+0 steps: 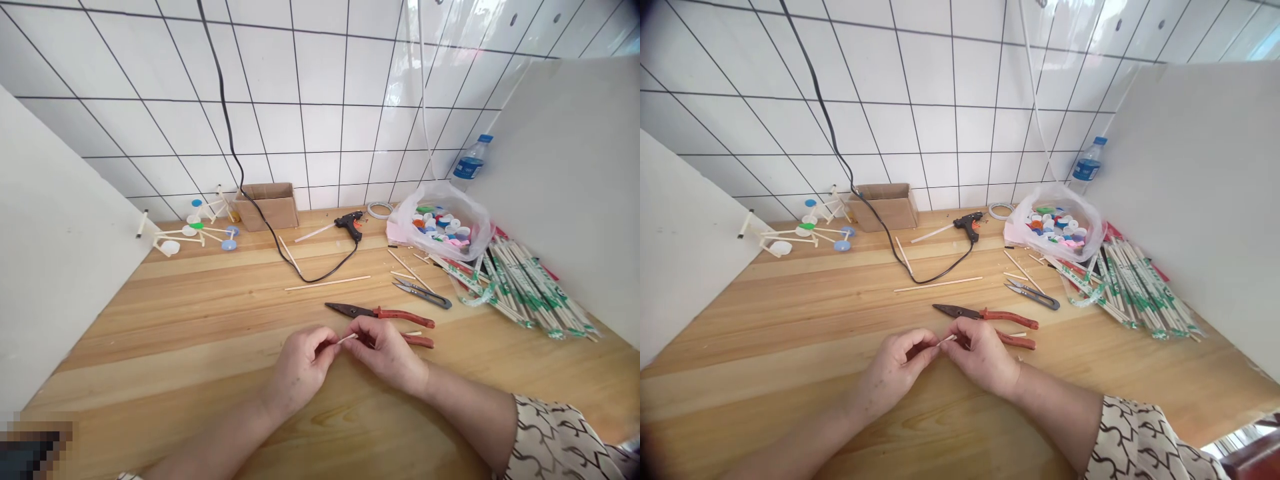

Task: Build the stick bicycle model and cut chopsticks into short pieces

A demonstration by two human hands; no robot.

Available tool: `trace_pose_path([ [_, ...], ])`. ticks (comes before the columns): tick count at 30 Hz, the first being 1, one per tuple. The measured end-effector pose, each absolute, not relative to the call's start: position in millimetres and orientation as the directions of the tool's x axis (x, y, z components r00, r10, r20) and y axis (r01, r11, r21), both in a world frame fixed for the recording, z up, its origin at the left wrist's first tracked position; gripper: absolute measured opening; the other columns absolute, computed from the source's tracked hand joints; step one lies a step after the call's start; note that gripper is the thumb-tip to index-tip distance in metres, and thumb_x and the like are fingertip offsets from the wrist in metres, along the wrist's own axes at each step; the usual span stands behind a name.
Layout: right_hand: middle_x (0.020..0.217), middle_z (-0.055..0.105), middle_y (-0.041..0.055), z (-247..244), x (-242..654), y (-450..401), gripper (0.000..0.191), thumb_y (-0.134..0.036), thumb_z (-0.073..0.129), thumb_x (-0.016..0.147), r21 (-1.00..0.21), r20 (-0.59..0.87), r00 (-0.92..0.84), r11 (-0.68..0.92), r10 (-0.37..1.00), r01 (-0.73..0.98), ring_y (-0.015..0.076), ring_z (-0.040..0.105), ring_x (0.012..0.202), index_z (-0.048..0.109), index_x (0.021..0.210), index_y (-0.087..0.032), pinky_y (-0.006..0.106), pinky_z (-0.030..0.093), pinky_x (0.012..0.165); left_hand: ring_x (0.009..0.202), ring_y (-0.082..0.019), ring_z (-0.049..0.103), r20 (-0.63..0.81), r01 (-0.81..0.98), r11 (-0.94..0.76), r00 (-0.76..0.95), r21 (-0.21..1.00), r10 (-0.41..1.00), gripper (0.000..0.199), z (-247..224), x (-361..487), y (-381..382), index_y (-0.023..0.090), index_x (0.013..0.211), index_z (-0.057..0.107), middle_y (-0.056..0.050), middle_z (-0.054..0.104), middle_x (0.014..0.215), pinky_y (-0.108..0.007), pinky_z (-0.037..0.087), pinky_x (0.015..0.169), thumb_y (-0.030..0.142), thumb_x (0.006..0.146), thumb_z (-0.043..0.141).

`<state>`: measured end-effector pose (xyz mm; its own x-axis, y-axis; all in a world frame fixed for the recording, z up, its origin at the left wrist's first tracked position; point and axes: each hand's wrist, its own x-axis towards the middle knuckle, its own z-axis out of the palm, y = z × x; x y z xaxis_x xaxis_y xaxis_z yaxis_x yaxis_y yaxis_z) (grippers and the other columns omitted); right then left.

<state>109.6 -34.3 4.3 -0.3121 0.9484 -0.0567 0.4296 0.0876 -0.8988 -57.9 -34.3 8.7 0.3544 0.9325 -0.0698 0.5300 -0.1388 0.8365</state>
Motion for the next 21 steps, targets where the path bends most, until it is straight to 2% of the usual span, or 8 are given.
trace_pose_path([
  [5,0.067,0.058,0.0002,8.2,116.7,-32.8,0.009,-0.018,0.051,0.08,-0.822,0.044,-0.345,0.23,0.937,0.52,0.0123,0.051,0.058,0.059,0.082,-0.018,0.023,0.038,0.052,0.074,-0.018,0.055,0.025,0.613,-0.27,0.378,0.743,0.926,0.014,6.6,-61.8,-30.2,0.018,0.068,0.058,-0.004,0.061,0.075,-0.026,0.04,0.067,0.021,0.078,0.049],
  [10,0.069,0.06,0.0016,10.2,124.2,-29.8,0.012,-0.015,0.05,0.079,-0.76,0.067,-0.374,0.29,0.925,0.581,0.0131,0.053,0.059,0.059,0.086,-0.018,0.024,0.042,0.054,0.075,-0.019,0.055,-0.013,0.691,-0.256,0.359,0.675,0.933,0.013,7.4,-64.0,-27.2,0.019,0.069,0.06,-0.004,0.061,0.075,-0.028,0.039,0.066,0.017,0.077,0.049],
  [14,0.078,0.062,0.0038,8.5,126.5,-28.2,0.02,-0.008,0.049,0.076,-0.681,0.137,-0.465,0.424,0.875,0.597,0.0147,0.055,0.065,0.059,0.089,-0.019,0.026,0.044,0.06,0.074,-0.018,0.055,-0.023,0.716,-0.242,0.339,0.655,0.941,0.013,8.6,-64.1,-26.4,0.019,0.07,0.06,-0.003,0.062,0.075,-0.027,0.038,0.065,0.016,0.077,0.05],
  [17,0.081,0.062,0.0056,6.7,127.4,-26.1,0.02,-0.007,0.048,0.076,-0.635,0.189,-0.504,0.496,0.843,0.592,0.0168,0.057,0.071,0.06,0.089,-0.018,0.027,0.045,0.064,0.073,-0.018,0.055,-0.004,0.744,-0.271,0.344,0.611,0.939,0.014,8.4,-63.3,-26.4,0.019,0.069,0.06,-0.003,0.062,0.075,-0.027,0.038,0.064,0.016,0.078,0.049],
  [21,0.08,0.063,0.0062,3.3,130.0,-21.2,0.017,-0.009,0.048,0.078,-0.597,0.206,-0.486,0.503,0.849,0.625,0.0174,0.058,0.072,0.059,0.086,-0.018,0.028,0.045,0.065,0.073,-0.018,0.055,0.044,0.781,-0.333,0.366,0.528,0.929,0.014,6.4,-61.7,-25.7,0.019,0.069,0.058,-0.004,0.061,0.075,-0.027,0.038,0.063,0.016,0.079,0.048],
])
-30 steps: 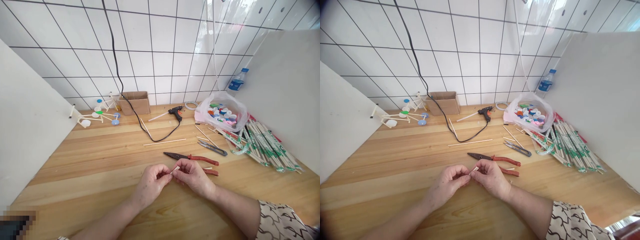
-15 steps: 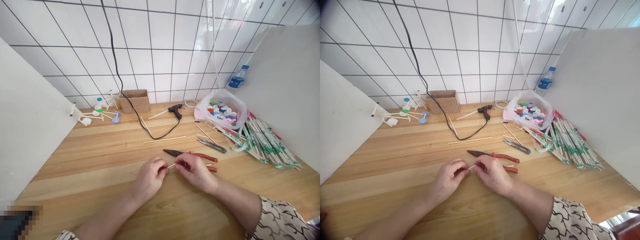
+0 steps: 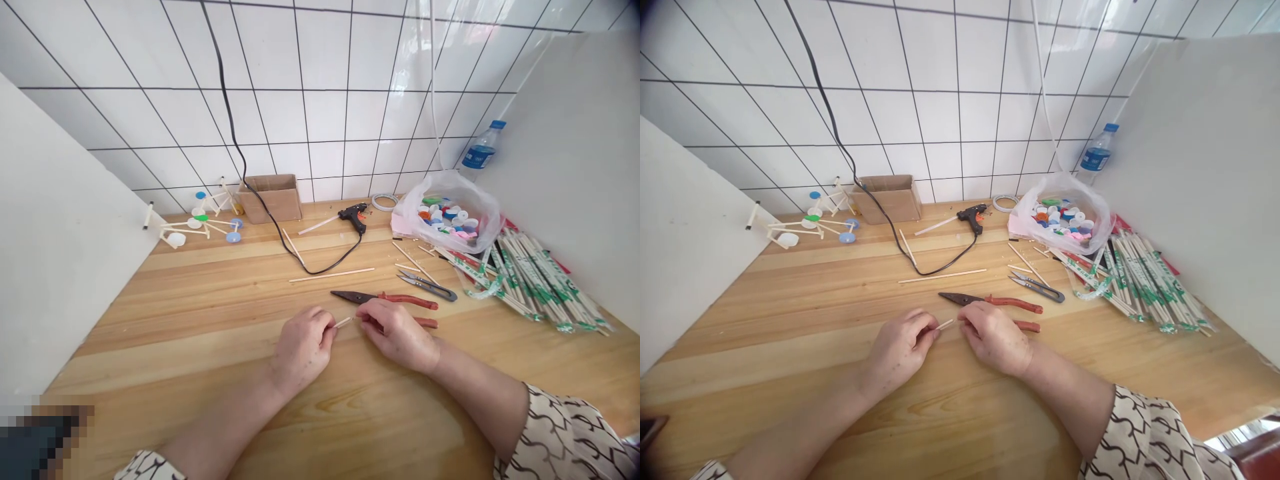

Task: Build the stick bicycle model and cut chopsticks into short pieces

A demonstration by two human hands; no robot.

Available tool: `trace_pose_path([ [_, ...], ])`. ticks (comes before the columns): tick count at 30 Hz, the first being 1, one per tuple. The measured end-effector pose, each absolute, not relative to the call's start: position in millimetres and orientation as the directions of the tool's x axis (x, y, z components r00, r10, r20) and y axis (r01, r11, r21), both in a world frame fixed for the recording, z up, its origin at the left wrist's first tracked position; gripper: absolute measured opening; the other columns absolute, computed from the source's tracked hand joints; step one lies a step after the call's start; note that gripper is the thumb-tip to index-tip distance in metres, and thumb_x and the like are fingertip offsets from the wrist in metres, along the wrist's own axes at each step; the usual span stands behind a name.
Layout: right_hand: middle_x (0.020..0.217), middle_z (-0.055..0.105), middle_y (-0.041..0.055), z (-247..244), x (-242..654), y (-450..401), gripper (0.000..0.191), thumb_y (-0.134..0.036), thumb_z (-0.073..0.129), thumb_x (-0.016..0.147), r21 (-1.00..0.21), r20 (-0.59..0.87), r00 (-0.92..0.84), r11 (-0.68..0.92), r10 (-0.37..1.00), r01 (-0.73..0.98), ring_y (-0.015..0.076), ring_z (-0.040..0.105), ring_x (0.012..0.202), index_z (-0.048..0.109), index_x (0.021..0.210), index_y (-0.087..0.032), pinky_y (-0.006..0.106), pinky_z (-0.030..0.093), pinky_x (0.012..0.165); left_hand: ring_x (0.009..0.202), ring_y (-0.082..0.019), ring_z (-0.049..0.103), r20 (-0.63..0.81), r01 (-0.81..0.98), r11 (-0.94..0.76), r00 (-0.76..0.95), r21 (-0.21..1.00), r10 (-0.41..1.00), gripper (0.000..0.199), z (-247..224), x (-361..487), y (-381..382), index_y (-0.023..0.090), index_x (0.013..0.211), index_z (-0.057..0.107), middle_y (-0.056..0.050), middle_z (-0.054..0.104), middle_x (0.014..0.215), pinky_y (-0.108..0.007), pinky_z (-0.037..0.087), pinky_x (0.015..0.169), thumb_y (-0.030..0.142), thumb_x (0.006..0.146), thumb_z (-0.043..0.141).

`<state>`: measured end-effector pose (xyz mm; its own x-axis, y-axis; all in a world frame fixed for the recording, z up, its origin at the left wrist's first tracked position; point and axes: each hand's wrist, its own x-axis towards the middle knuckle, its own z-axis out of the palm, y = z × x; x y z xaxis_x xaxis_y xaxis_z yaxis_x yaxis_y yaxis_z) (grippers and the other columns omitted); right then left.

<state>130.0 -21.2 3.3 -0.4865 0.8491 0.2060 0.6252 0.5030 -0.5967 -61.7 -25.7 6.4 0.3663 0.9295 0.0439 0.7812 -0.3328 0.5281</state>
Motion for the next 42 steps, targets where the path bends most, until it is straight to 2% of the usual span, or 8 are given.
trace_pose_path([
  [13,0.077,0.062,0.0062,-0.7,129.7,-23.7,0.016,-0.012,0.045,0.081,-0.632,0.275,-0.464,0.522,0.842,0.573,0.0172,0.057,0.07,0.059,0.087,-0.018,0.028,0.045,0.063,0.075,-0.018,0.056,0.083,0.778,-0.35,0.362,0.522,0.928,0.013,0.2,-62.5,-23.5,0.019,0.072,0.06,-0.004,0.061,0.077,-0.027,0.04,0.065,0.018,0.079,0.049],
  [17,0.077,0.063,0.0058,0.9,129.2,-24.2,0.015,-0.013,0.045,0.082,-0.661,0.274,-0.439,0.499,0.856,0.56,0.0166,0.057,0.069,0.059,0.086,-0.019,0.027,0.044,0.063,0.075,-0.018,0.056,0.069,0.744,-0.316,0.343,0.589,0.937,0.012,-2.3,-65.6,-21.2,0.02,0.071,0.06,-0.004,0.061,0.077,-0.027,0.04,0.066,0.021,0.078,0.05],
  [21,0.072,0.062,0.0046,4.2,128.3,-25.0,0.014,-0.015,0.046,0.082,-0.693,0.272,-0.414,0.475,0.869,0.542,0.0147,0.054,0.062,0.059,0.082,-0.018,0.026,0.043,0.059,0.071,-0.016,0.056,0.066,0.643,-0.236,0.278,0.729,0.958,0.013,-1.1,-69.1,-18.5,0.019,0.07,0.061,-0.002,0.062,0.073,-0.025,0.04,0.064,0.025,0.078,0.052],
  [23,0.07,0.061,0.0034,4.9,126.7,-26.3,0.012,-0.017,0.047,0.082,-0.728,0.245,-0.392,0.436,0.887,0.529,0.0141,0.053,0.06,0.059,0.08,-0.018,0.026,0.042,0.057,0.066,-0.015,0.055,0.06,0.562,-0.183,0.231,0.806,0.971,0.014,3.9,-68.9,-18.1,0.018,0.071,0.061,-0.001,0.061,0.069,-0.024,0.04,0.062,0.026,0.078,0.052],
  [26,0.068,0.06,0.0019,4.2,121.6,-29.3,0.009,-0.023,0.051,0.081,-0.832,0.138,-0.331,0.291,0.933,0.472,0.0136,0.052,0.059,0.059,0.081,-0.018,0.025,0.041,0.054,0.061,-0.013,0.053,0.054,0.477,-0.14,0.189,0.868,0.98,0.016,15.3,-64.4,-20.5,0.017,0.071,0.061,0.0,0.059,0.065,-0.022,0.039,0.058,0.028,0.078,0.052],
  [30,0.07,0.059,0.001,3.1,112.4,-34.3,0.015,-0.031,0.056,0.079,-0.973,0.013,-0.304,0.082,0.953,0.216,0.0125,0.053,0.061,0.057,0.084,-0.017,0.024,0.042,0.056,0.061,-0.013,0.052,0.075,0.404,-0.174,0.249,0.898,0.965,0.017,24.5,-53.7,-29.5,0.017,0.067,0.061,0.0,0.058,0.063,-0.022,0.04,0.058,0.026,0.077,0.051],
  [35,0.064,0.056,-0.0017,4.5,107.8,-37.5,0.02,-0.036,0.062,0.075,-1.0,-0.028,-0.294,-0.024,0.955,0.019,0.0102,0.049,0.059,0.057,0.076,-0.018,0.023,0.04,0.057,0.062,-0.013,0.053,0.076,0.392,-0.194,0.296,0.899,0.952,0.017,18.3,-46.3,-38.7,0.016,0.069,0.063,-0.001,0.06,0.065,-0.022,0.041,0.06,0.023,0.078,0.052],
  [42,0.056,0.049,-0.0049,11.6,111.3,-33.8,0.029,-0.043,0.066,0.071,-0.996,-0.082,-0.248,-0.089,0.965,-0.017,0.0071,0.04,0.05,0.053,0.069,-0.017,0.021,0.031,0.048,0.057,-0.012,0.05,0.122,0.505,-0.347,0.425,0.79,0.897,0.024,17.4,-58.2,-22.1,0.017,0.062,0.058,0.001,0.055,0.059,-0.021,0.04,0.055,0.027,0.082,0.049],
])
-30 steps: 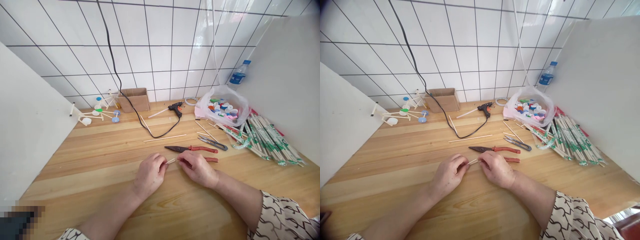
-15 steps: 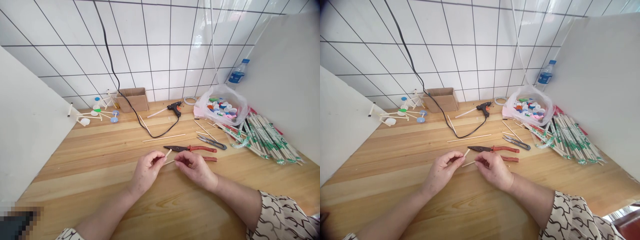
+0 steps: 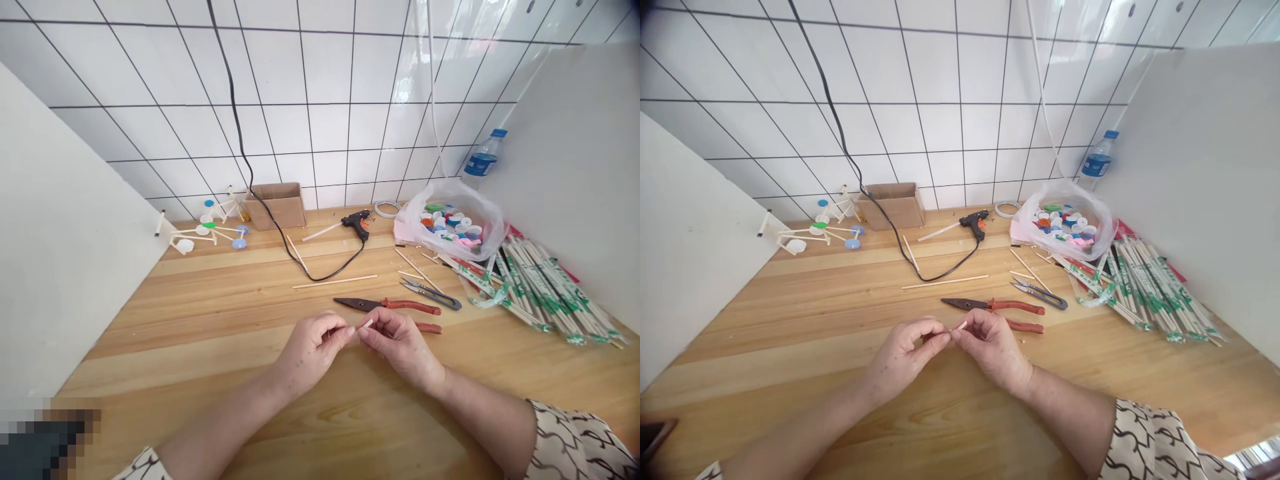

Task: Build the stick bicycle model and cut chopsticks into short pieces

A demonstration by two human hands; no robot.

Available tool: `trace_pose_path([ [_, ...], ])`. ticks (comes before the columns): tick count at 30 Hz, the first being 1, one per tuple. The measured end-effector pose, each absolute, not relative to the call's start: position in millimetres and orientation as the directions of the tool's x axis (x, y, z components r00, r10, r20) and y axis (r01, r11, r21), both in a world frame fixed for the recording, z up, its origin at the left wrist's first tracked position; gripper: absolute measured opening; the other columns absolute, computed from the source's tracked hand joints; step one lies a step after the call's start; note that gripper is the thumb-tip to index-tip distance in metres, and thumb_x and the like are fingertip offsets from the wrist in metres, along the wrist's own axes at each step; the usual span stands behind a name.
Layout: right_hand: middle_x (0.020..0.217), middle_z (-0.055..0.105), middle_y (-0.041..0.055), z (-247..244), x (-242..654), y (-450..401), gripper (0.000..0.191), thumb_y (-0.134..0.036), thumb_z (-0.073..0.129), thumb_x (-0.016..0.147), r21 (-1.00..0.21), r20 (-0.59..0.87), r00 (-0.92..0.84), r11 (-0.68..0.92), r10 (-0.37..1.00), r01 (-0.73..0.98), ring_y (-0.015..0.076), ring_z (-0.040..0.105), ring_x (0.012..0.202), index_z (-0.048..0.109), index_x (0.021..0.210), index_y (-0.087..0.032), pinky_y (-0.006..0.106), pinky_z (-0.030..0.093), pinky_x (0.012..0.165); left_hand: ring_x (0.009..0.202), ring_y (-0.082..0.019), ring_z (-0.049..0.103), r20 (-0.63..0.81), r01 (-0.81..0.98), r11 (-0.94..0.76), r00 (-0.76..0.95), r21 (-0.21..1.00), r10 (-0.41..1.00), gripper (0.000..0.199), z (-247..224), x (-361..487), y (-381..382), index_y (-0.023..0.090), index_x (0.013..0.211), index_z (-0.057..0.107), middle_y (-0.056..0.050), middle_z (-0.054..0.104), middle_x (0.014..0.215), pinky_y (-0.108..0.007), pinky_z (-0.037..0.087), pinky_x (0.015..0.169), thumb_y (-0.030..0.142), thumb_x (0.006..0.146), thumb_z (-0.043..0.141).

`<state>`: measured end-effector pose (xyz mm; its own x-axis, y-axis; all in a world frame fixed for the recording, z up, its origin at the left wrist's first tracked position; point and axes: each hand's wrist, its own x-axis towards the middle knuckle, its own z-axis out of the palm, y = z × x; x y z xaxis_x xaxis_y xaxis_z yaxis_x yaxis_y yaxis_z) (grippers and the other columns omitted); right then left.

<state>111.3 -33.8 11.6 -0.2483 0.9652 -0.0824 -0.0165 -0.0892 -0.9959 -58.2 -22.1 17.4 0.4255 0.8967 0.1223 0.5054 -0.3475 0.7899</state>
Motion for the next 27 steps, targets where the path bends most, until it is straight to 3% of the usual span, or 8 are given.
trace_pose_path([
  [5,0.056,0.048,-0.0047,6.1,116.5,-31.0,0.028,-0.042,0.06,0.077,-0.995,-0.101,-0.265,-0.092,0.959,0.047,0.0071,0.039,0.05,0.051,0.071,-0.017,0.021,0.029,0.047,0.075,-0.016,0.057,0.338,0.625,-0.516,0.39,0.586,0.857,0.014,15.7,-72.9,15.1,0.018,0.076,0.061,-0.003,0.062,0.077,-0.027,0.045,0.07,0.02,0.082,0.049],
  [9,0.058,0.046,-0.0041,1.0,117.8,-32.2,0.026,-0.04,0.057,0.079,-0.991,-0.099,-0.288,-0.068,0.953,0.116,0.0081,0.039,0.053,0.052,0.071,-0.016,0.021,0.03,0.05,0.082,-0.018,0.058,0.384,0.735,-0.533,0.388,0.42,0.838,0.013,4.8,-74.1,37.9,0.017,0.081,0.062,-0.005,0.062,0.084,-0.03,0.047,0.075,0.013,0.081,0.05],
  [15,0.059,0.045,-0.0039,-0.4,117.7,-32.3,0.023,-0.037,0.055,0.08,-0.984,-0.09,-0.31,-0.037,0.946,0.173,0.0088,0.038,0.054,0.052,0.071,-0.016,0.022,0.029,0.051,0.085,-0.021,0.057,0.347,0.767,-0.524,0.41,0.37,0.844,0.011,-15.3,-71.1,44.3,0.017,0.087,0.062,-0.005,0.063,0.086,-0.032,0.047,0.075,0.015,0.078,0.056],
  [21,0.06,0.046,-0.0035,2.3,114.8,-33.2,0.023,-0.037,0.055,0.078,-0.983,-0.103,-0.329,-0.046,0.939,0.177,0.0089,0.038,0.054,0.051,0.07,-0.016,0.022,0.029,0.05,0.094,-0.022,0.054,0.369,0.8,-0.494,0.369,0.34,0.853,0.022,-16.5,-72.7,47.5,0.015,0.103,0.058,-0.009,0.06,0.095,-0.035,0.045,0.082,0.018,0.083,0.05],
  [27,0.06,0.045,-0.0035,4.1,113.7,-33.3,0.023,-0.036,0.055,0.078,-0.981,-0.103,-0.343,-0.038,0.934,0.191,0.0087,0.036,0.054,0.051,0.069,-0.016,0.022,0.029,0.05,0.088,-0.021,0.055,0.318,0.801,-0.493,0.396,0.338,0.861,0.01,-14.6,-73.4,49.7,0.018,0.083,0.062,-0.005,0.061,0.087,-0.031,0.045,0.076,0.017,0.081,0.052],
])
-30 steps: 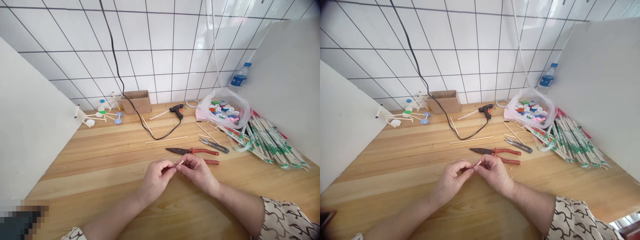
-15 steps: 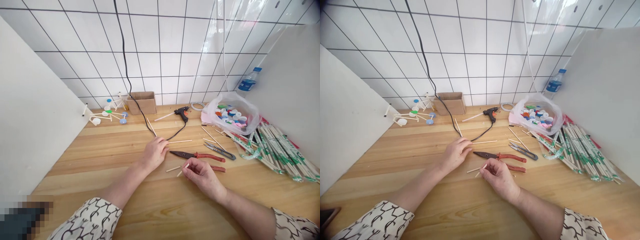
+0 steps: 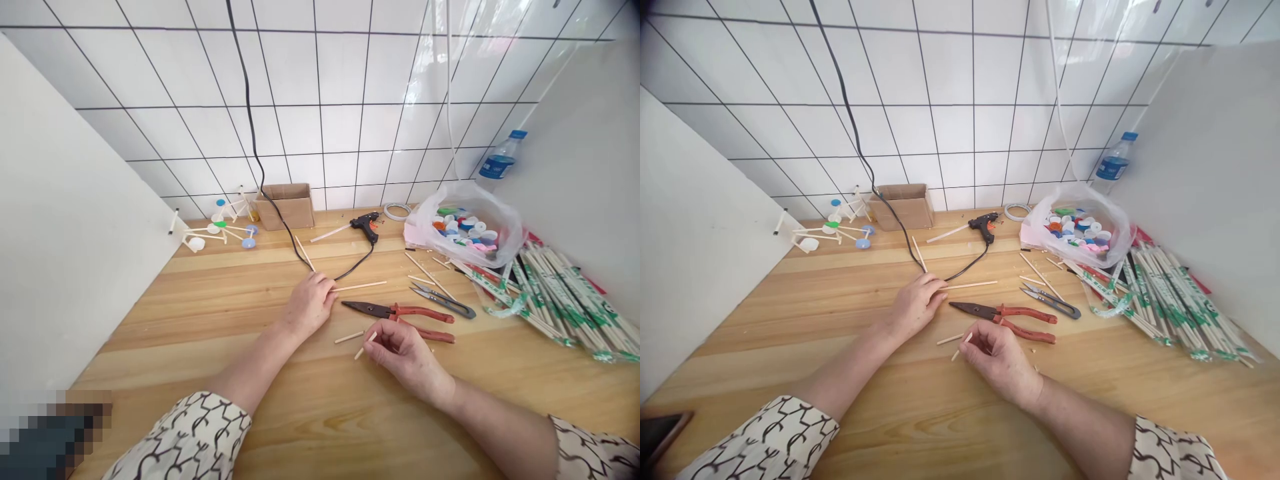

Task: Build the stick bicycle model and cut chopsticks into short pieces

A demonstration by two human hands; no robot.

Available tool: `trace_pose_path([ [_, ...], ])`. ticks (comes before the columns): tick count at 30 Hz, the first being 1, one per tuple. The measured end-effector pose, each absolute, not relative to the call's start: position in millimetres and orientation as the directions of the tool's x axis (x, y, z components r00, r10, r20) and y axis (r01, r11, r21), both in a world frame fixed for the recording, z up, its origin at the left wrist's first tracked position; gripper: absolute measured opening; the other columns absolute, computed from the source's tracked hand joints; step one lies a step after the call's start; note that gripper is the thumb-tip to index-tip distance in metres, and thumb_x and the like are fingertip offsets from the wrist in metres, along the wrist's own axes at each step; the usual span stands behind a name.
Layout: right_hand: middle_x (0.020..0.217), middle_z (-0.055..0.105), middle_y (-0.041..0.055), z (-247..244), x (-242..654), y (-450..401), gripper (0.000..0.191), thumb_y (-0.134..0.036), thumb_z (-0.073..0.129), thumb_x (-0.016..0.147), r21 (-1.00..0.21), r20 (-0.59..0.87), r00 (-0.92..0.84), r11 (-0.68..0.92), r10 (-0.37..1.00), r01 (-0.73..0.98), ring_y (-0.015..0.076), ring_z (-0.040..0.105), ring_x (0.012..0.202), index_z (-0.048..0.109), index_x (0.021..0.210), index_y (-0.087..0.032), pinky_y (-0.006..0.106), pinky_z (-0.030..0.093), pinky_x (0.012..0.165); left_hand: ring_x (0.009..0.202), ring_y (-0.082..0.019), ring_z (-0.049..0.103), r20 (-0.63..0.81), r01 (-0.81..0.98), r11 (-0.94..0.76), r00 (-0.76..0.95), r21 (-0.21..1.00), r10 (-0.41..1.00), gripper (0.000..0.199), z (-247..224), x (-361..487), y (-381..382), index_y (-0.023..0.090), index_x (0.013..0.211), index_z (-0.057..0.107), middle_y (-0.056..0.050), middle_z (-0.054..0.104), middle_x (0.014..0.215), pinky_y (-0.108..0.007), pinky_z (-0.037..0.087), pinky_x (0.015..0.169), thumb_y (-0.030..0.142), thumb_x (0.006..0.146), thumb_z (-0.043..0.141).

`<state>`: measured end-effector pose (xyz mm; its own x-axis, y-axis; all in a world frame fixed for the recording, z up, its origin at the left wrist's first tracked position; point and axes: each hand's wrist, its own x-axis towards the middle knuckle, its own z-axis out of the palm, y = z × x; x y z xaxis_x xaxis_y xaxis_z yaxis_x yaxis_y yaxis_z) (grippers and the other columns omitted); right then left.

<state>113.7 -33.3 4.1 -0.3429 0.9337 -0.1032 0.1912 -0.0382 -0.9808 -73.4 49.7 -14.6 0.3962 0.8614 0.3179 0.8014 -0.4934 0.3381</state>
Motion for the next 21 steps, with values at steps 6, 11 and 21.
trace_pose_path([
  [6,0.06,0.046,-0.0034,3.4,115.9,-33.9,0.022,-0.036,0.055,0.079,-0.979,-0.096,-0.342,-0.027,0.935,0.203,0.0085,0.037,0.054,0.052,0.07,-0.015,0.021,0.029,0.05,0.081,-0.022,0.053,0.275,0.813,-0.457,0.376,0.361,0.885,0.012,-20.6,-77.3,48.2,0.017,0.07,0.056,-0.006,0.058,0.078,-0.033,0.043,0.073,0.015,0.079,0.05],
  [11,0.057,0.047,-0.0041,8.0,122.7,-29.7,0.023,-0.037,0.058,0.079,-0.989,-0.085,-0.282,-0.048,0.956,0.138,0.0078,0.039,0.052,0.054,0.072,-0.015,0.021,0.03,0.049,0.077,-0.021,0.053,0.25,0.804,-0.405,0.324,0.436,0.913,0.01,-19.0,-81.5,42.4,0.018,0.073,0.05,-0.005,0.057,0.075,-0.033,0.041,0.07,0.017,0.081,0.044],
  [21,0.058,0.057,-0.0008,11.9,141.2,-12.1,0.027,-0.041,0.065,0.074,-0.992,-0.055,-0.018,-0.056,0.998,-0.117,0.0071,0.045,0.047,0.054,0.071,-0.016,0.019,0.031,0.041,0.059,-0.013,0.041,-0.011,0.508,-0.208,0.395,0.836,0.919,0.016,19.0,-65.0,-0.5,0.02,0.071,0.043,0.004,0.044,0.062,-0.023,0.034,0.056,0.027,0.084,0.038],
])
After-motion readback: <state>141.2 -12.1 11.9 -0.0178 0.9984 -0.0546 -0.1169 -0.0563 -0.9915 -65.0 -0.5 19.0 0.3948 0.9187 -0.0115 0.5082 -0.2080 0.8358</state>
